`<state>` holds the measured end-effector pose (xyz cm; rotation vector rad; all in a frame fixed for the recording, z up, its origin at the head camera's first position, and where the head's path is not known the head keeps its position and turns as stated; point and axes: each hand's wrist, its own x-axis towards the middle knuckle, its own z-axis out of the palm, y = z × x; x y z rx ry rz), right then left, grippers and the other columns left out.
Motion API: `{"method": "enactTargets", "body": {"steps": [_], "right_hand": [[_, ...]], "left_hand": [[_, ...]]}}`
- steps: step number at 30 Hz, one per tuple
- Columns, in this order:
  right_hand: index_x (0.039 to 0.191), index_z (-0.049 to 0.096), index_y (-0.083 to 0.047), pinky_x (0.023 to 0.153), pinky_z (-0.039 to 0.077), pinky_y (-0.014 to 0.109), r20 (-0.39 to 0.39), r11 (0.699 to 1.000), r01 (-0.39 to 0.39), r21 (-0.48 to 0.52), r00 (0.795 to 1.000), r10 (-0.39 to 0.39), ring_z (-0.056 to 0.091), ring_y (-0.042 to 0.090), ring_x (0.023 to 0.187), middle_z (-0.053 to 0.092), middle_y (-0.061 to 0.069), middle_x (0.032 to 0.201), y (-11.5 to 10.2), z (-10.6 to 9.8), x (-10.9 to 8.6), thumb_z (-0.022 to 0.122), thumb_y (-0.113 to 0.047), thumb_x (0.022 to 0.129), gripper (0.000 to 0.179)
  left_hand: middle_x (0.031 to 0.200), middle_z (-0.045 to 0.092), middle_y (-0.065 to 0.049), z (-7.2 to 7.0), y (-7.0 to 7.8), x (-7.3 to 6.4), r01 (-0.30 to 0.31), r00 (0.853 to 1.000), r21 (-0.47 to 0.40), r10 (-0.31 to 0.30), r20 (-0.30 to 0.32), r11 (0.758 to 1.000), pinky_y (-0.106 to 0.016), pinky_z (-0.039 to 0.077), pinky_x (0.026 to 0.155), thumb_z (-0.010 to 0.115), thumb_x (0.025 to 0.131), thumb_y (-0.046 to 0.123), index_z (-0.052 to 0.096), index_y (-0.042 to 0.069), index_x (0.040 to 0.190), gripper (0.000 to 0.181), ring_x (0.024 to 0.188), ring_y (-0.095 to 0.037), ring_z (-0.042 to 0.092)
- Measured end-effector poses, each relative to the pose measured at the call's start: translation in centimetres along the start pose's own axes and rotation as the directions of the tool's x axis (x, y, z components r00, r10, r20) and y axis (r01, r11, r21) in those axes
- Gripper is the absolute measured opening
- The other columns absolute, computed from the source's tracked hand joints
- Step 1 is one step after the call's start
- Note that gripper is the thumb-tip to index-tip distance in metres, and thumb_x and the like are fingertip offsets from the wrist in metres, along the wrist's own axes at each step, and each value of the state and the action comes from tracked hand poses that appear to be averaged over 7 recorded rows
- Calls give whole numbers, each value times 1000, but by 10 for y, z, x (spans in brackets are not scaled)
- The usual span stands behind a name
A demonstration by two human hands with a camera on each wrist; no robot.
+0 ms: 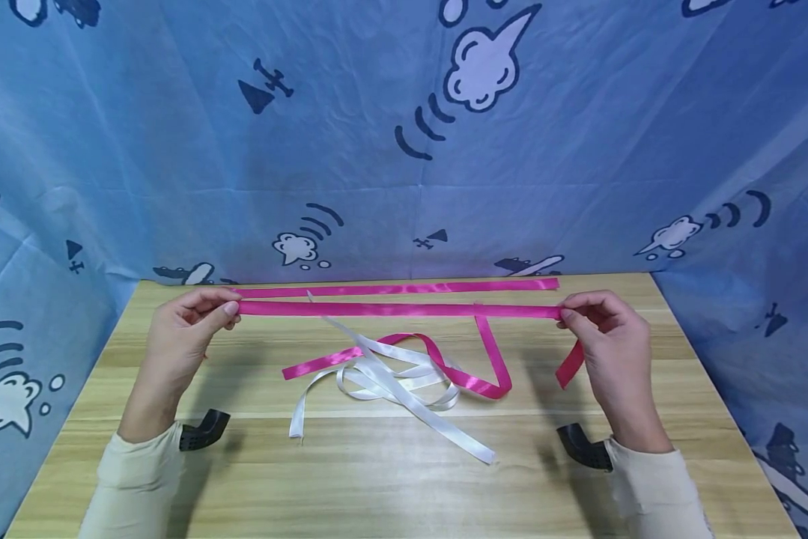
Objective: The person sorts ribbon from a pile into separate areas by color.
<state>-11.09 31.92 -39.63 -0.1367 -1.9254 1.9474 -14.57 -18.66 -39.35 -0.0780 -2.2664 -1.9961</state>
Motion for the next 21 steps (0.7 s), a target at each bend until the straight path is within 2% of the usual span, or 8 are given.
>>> {"method": "enactTargets", "body": {"steps": [4, 13, 21], "right_hand": [[100, 72, 7, 72, 60, 15, -10, 998, 14, 66, 1000, -13, 73, 10, 73, 75, 2, 92, -1, -2, 2, 68, 16, 91, 13], [103, 70, 11, 71, 60, 15, -64, 999, -12, 30, 998, 14, 72, 10, 72, 74, 2, 93, -2, -8, 4, 70, 13, 91, 12], [101, 72, 9, 71, 60, 15, -93, 999, -27, 45, 995, 31, 72, 11, 72, 74, 3, 93, 2, -12, 6, 72, 15, 89, 14]], "left_hand": [[82, 74, 6, -5, 1, -1, 0, 1000, -23, 0, -31, 1000, -19, 57, 70, 74, 97, 7, 76, 6, 102, 5, 73, -8, 65], [85, 76, 6, -19, 0, -7, 37, 994, -81, -45, -104, 996, -17, 58, 72, 74, 96, 4, 78, 8, 101, 7, 73, -7, 67], [85, 77, 7, -31, -2, -10, 42, 984, -103, -59, -166, 994, -17, 58, 72, 73, 96, 0, 78, 5, 102, 9, 74, -8, 70]]}}
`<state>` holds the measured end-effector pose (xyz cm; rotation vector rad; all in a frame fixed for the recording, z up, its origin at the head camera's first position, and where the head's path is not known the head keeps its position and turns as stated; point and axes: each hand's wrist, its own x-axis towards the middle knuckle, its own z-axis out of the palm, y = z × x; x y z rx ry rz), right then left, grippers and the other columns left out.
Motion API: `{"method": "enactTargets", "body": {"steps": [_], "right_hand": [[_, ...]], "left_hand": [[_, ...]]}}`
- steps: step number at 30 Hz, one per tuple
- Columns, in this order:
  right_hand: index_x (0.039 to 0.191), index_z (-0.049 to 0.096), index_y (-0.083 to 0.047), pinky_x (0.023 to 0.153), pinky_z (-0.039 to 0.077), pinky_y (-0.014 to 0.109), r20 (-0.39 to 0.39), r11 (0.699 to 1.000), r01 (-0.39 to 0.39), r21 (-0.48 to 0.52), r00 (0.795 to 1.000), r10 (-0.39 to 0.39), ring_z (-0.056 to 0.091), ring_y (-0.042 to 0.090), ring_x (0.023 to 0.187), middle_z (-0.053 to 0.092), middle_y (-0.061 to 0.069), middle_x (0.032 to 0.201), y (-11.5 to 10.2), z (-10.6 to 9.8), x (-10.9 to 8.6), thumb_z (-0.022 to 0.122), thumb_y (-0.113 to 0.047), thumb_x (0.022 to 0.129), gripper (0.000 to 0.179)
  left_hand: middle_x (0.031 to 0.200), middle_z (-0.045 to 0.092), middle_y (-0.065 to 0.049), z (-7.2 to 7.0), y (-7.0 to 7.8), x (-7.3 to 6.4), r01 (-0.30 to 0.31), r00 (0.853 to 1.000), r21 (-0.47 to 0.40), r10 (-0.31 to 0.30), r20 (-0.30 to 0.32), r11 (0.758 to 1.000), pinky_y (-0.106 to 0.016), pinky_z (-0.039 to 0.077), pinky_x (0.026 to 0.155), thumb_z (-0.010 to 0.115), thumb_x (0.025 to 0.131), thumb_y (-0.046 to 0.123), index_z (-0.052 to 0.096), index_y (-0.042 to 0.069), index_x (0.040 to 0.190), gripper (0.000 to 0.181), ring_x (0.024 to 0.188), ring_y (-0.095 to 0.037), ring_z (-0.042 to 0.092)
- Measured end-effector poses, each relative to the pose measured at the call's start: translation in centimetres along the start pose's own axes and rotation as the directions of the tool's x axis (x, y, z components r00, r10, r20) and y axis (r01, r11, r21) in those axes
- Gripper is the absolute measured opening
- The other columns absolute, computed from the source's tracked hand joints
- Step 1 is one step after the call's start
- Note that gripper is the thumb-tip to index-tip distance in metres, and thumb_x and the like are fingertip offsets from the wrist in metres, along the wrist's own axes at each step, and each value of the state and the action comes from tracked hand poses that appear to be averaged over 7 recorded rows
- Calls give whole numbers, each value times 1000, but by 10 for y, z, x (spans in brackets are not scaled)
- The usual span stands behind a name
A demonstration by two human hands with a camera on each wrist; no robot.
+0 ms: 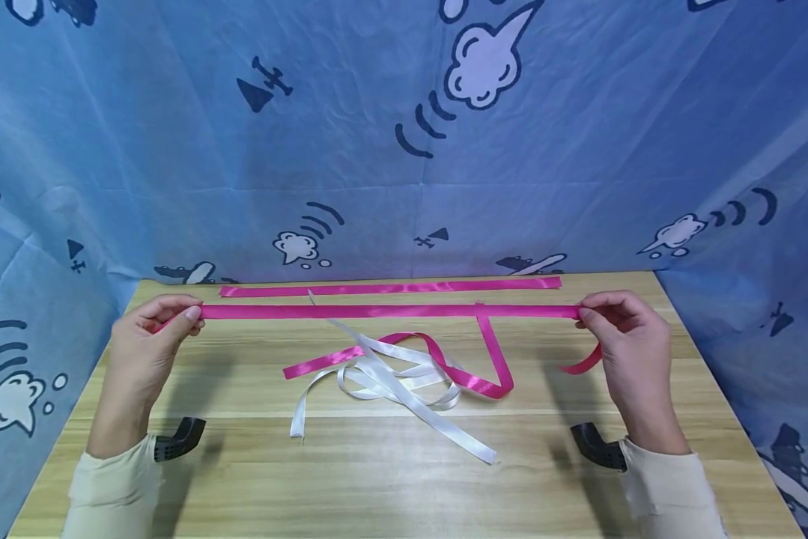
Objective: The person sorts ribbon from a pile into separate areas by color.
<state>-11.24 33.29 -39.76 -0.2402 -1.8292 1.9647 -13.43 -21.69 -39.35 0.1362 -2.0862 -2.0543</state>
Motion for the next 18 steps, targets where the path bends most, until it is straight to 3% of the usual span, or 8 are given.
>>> {"method": "enactTargets", "body": {"steps": [8, 13, 18], "right_hand": [[102, 73, 7, 72, 60, 14, -20, 1000, -13, -19, 1000, 12, 72, 11, 72, 73, 3, 95, 1, -8, 1, 72, 13, 90, 14], [102, 74, 6, 72, 59, 13, -41, 998, -24, -54, 999, 22, 72, 10, 73, 74, 1, 94, 1, -12, 2, 74, 12, 89, 15], [100, 73, 8, 70, 59, 14, -66, 1000, -21, -15, 998, 20, 72, 11, 70, 75, 2, 90, -1, -14, 3, 71, 16, 88, 14]], "left_hand": [[83, 76, 5, -11, 0, -1, 22, 997, 15, -20, -76, 1000, -17, 57, 72, 76, 94, 3, 78, 8, 100, 8, 74, -8, 68], [80, 75, 3, -18, 1, -1, 17, 992, -35, -22, -123, 999, -17, 57, 70, 75, 93, -1, 77, 4, 100, 9, 72, -9, 67], [78, 74, 0, -24, 2, -1, -1, 987, -88, -14, -161, 996, -17, 58, 69, 75, 92, -3, 78, 2, 98, 8, 70, -10, 67]]}}
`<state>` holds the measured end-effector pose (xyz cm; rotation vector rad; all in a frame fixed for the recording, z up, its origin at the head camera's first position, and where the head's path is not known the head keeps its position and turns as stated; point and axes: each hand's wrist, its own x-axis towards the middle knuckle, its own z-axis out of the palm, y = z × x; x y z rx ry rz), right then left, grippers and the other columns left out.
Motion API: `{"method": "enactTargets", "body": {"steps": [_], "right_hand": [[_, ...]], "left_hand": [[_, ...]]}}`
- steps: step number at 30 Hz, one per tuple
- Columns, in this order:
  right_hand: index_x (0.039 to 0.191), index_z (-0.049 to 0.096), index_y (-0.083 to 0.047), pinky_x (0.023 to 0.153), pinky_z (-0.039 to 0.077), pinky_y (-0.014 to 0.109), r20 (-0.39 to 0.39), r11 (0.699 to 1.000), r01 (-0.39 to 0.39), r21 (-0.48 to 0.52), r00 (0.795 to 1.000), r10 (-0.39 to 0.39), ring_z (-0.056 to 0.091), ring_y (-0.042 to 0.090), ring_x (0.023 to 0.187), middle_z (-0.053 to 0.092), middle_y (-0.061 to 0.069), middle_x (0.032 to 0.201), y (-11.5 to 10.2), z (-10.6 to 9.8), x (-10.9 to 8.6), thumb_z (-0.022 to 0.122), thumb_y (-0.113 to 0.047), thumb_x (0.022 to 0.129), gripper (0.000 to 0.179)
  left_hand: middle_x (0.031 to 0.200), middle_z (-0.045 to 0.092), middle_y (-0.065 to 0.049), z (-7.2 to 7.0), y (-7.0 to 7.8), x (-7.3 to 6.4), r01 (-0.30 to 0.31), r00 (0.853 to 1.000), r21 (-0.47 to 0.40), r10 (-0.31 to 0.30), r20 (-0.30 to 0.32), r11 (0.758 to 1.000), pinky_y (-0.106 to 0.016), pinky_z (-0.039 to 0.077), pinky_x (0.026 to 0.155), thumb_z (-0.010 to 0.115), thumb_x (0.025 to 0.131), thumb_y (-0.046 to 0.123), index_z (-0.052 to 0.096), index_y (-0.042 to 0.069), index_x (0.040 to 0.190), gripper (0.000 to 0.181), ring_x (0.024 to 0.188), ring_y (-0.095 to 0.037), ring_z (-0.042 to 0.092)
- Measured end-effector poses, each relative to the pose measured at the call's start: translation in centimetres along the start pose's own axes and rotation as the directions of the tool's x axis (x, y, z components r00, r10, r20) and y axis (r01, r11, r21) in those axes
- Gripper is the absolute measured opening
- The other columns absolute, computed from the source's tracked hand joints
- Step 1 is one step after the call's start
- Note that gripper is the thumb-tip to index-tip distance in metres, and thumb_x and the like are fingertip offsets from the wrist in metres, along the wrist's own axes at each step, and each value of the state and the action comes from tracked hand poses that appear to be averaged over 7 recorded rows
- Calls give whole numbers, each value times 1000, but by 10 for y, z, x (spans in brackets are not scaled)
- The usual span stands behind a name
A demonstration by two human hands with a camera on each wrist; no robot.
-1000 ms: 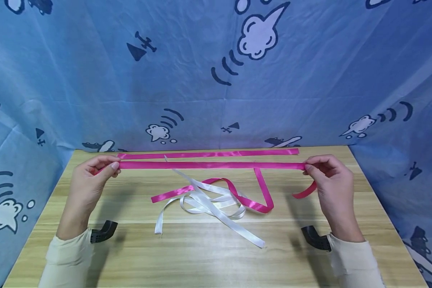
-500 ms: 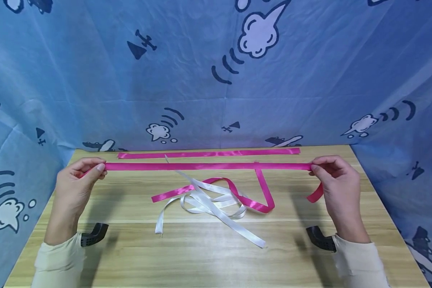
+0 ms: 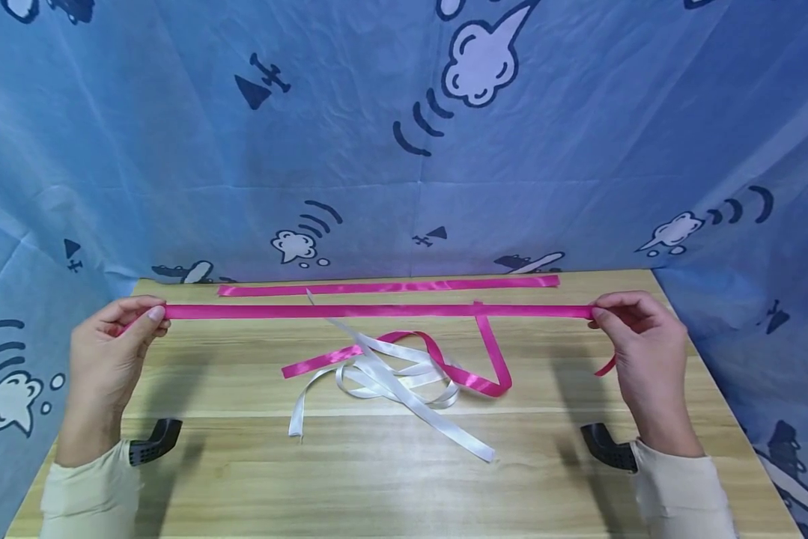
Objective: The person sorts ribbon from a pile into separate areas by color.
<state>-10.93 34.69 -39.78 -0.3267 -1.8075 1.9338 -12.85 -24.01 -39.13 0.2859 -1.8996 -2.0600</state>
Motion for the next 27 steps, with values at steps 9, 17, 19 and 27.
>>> {"method": "enactTargets", "body": {"steps": [9, 17, 19, 27], "right_hand": [[100, 72, 10, 67, 60, 16, -14, 999, -10, 51, 1000, 11, 71, 12, 71, 75, 4, 89, 0, -2, 2, 70, 17, 89, 13], [100, 71, 12, 71, 60, 17, -23, 996, 10, 92, 1000, -8, 69, 15, 75, 72, 8, 93, 1, -4, 3, 68, 19, 89, 13], [100, 70, 14, 71, 61, 17, -27, 994, 12, 106, 1000, -9, 69, 16, 75, 73, 8, 92, 1, -4, 4, 68, 19, 89, 13], [100, 70, 14, 71, 61, 17, -45, 995, 17, 96, 999, -12, 70, 16, 75, 72, 9, 92, 0, -6, 3, 68, 19, 89, 12]], "left_hand": [[85, 75, -5, -8, -1, 2, 34, 999, -152, -40, -36, 988, -19, 60, 69, 75, 90, -8, 77, -2, 98, 10, 70, -14, 68], [85, 74, -8, -16, 0, 3, 25, 993, -191, -47, -111, 981, -19, 61, 67, 77, 87, -10, 75, -7, 98, 11, 68, -14, 68], [89, 73, -8, -18, 0, 3, 33, 990, -192, -58, -126, 981, -19, 61, 67, 78, 86, -9, 75, -8, 100, 14, 68, -14, 68], [83, 73, -11, -27, -2, 1, -16, 989, -263, -23, -144, 965, -20, 61, 65, 75, 87, -15, 74, -10, 96, 10, 64, -15, 68]]}}
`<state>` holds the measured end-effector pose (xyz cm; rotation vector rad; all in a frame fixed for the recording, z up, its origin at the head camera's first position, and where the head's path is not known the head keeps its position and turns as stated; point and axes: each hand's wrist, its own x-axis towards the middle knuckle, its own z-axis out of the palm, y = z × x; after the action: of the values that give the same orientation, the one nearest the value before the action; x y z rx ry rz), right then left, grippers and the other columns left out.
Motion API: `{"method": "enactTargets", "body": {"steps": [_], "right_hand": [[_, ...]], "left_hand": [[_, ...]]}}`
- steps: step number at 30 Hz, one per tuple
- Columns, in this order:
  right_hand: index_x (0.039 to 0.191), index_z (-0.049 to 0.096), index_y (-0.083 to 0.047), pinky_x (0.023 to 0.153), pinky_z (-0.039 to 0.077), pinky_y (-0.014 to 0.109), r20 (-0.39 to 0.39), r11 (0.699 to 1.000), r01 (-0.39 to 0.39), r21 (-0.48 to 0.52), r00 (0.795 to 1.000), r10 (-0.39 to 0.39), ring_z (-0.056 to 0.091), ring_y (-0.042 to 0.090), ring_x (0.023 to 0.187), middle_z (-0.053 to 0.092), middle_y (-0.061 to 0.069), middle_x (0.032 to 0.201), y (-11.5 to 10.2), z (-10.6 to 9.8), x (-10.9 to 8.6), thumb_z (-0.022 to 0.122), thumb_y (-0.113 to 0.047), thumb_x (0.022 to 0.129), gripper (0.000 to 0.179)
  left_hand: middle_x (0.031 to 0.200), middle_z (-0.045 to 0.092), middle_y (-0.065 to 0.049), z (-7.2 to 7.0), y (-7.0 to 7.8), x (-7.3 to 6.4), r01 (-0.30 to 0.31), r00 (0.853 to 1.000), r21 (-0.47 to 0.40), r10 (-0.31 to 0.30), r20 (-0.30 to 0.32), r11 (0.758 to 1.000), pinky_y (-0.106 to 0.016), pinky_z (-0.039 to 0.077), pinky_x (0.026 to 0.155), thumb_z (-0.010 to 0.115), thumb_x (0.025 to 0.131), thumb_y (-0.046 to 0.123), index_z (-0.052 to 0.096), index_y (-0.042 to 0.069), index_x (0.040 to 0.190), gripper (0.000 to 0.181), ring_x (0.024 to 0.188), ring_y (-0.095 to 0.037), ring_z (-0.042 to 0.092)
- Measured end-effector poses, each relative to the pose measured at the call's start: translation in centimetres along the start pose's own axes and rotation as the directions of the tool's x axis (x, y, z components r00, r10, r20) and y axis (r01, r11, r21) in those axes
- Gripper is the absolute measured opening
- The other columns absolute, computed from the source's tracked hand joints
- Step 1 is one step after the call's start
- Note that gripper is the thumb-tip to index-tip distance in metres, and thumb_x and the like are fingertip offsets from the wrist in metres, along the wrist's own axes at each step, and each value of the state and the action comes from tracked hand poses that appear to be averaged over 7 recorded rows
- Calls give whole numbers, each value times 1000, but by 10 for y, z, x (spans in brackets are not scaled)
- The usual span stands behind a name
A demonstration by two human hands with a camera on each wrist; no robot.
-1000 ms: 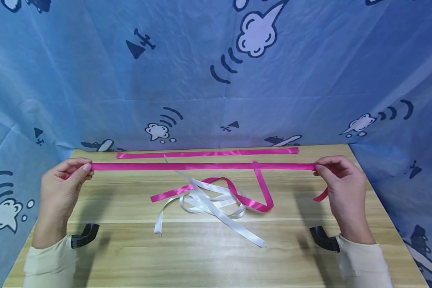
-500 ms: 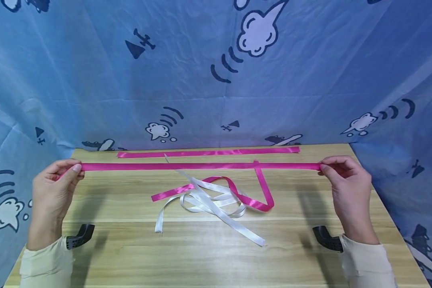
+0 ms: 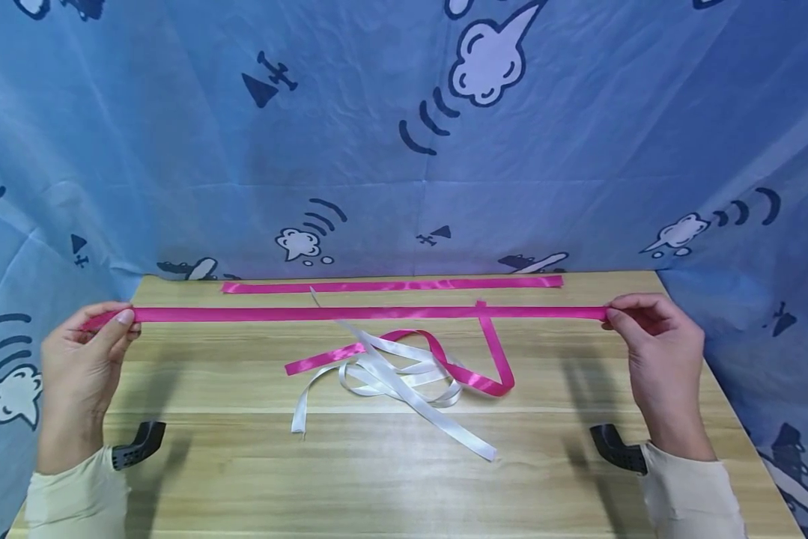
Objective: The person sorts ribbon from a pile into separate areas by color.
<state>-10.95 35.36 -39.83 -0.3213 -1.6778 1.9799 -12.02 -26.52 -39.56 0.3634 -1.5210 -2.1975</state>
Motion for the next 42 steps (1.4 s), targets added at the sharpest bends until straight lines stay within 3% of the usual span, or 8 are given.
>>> {"method": "enactTargets", "body": {"steps": [5, 11, 20, 34, 42], "right_hand": [[100, 72, 11, 72, 60, 16, -19, 1000, 1, -28, 1000, -2, 69, 16, 75, 71, 9, 95, -1, -3, -1, 68, 19, 89, 15], [98, 71, 13, 69, 61, 17, -28, 1000, 1, -5, 1000, -1, 69, 16, 73, 73, 9, 91, -2, -3, 2, 68, 20, 87, 13], [98, 70, 14, 70, 61, 17, -18, 1000, 2, 27, 1000, -1, 70, 16, 74, 75, 9, 88, -2, -6, 5, 68, 22, 86, 14], [99, 72, 13, 71, 61, 17, -22, 1000, 5, 19, 1000, -5, 68, 17, 79, 73, 10, 92, -3, -7, 6, 67, 24, 87, 17], [97, 70, 14, 68, 60, 17, -12, 1000, 2, 12, 1000, -2, 69, 15, 71, 74, 7, 86, 3, -5, 15, 67, 23, 87, 14]], "left_hand": [[82, 73, -12, -2, 2, 2, -20, 1000, -31, 20, -16, 999, -20, 61, 63, 74, 87, -16, 73, -12, 96, 10, 62, -16, 68], [83, 70, -14, -8, 8, 3, -19, 998, -72, 14, -66, 997, -21, 60, 60, 77, 84, -16, 72, -15, 97, 14, 60, -17, 67], [82, 70, -16, -15, 10, 6, -35, 996, -103, 26, -86, 994, -22, 61, 59, 74, 84, -19, 72, -16, 96, 12, 58, -19, 67], [83, 71, -14, -15, 11, 11, -15, 995, -89, 7, -95, 996, -22, 61, 59, 76, 84, -17, 73, -15, 96, 13, 59, -18, 67], [83, 71, -13, -12, 7, 19, 21, 996, -60, -26, -82, 998, -22, 61, 62, 77, 84, -16, 73, -13, 96, 13, 61, -17, 68]]}}
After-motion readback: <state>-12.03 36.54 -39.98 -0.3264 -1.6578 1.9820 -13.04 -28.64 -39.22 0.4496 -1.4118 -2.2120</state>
